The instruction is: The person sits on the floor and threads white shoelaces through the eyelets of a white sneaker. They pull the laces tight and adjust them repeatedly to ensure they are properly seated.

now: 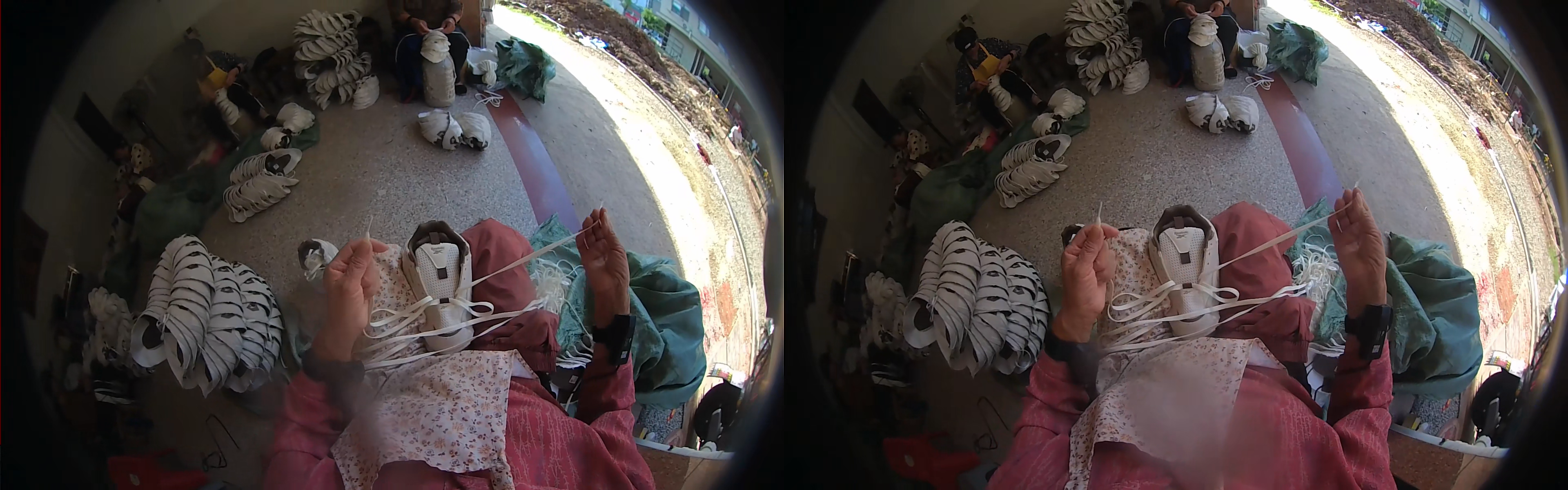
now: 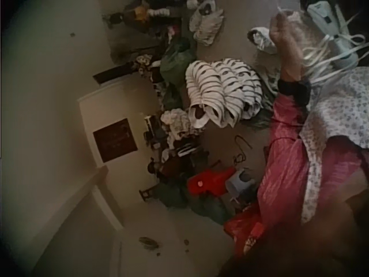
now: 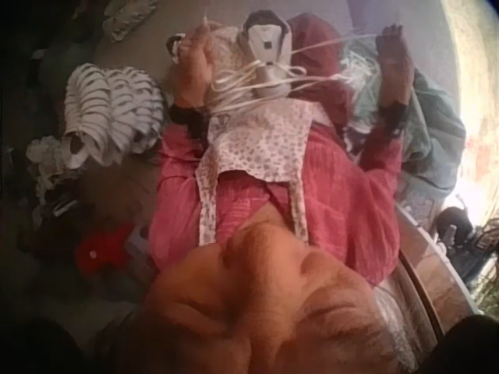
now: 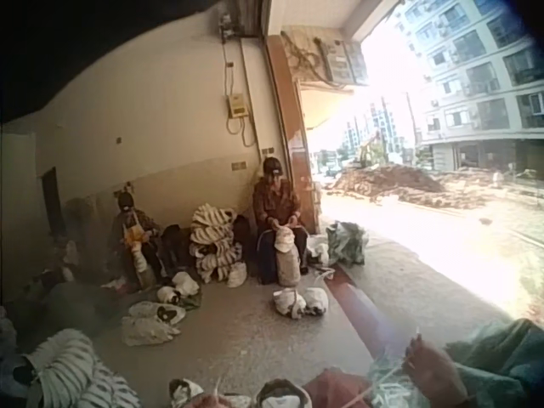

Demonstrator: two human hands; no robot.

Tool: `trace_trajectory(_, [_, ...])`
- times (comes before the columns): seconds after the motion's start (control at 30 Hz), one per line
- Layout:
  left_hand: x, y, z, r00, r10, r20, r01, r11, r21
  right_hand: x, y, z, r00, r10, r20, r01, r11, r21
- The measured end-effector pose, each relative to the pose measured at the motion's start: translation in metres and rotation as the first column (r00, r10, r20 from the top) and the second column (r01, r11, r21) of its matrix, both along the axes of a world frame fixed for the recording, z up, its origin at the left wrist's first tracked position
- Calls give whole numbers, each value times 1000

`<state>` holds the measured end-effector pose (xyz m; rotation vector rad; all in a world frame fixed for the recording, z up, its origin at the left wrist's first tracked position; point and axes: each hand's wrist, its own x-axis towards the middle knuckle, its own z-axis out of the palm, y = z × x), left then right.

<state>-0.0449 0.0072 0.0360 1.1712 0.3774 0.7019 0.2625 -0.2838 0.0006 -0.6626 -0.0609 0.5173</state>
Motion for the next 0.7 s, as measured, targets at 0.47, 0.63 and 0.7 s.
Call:
trace_trajectory(0.47, [19, -24, 18, 995, 95, -4, -87, 925, 371, -85, 84, 112, 701, 323, 636, -99, 927, -361])
trace_trajectory(0.63, [26, -30, 32, 999, 53, -1, -49, 943, 330, -117, 119, 122, 230, 456, 860, 76, 873, -483])
trace_trajectory(0.7, [30, -33, 34, 999, 42, 4, -41, 950, 310, -116, 134, 113, 6, 304, 953, 141, 943, -302])
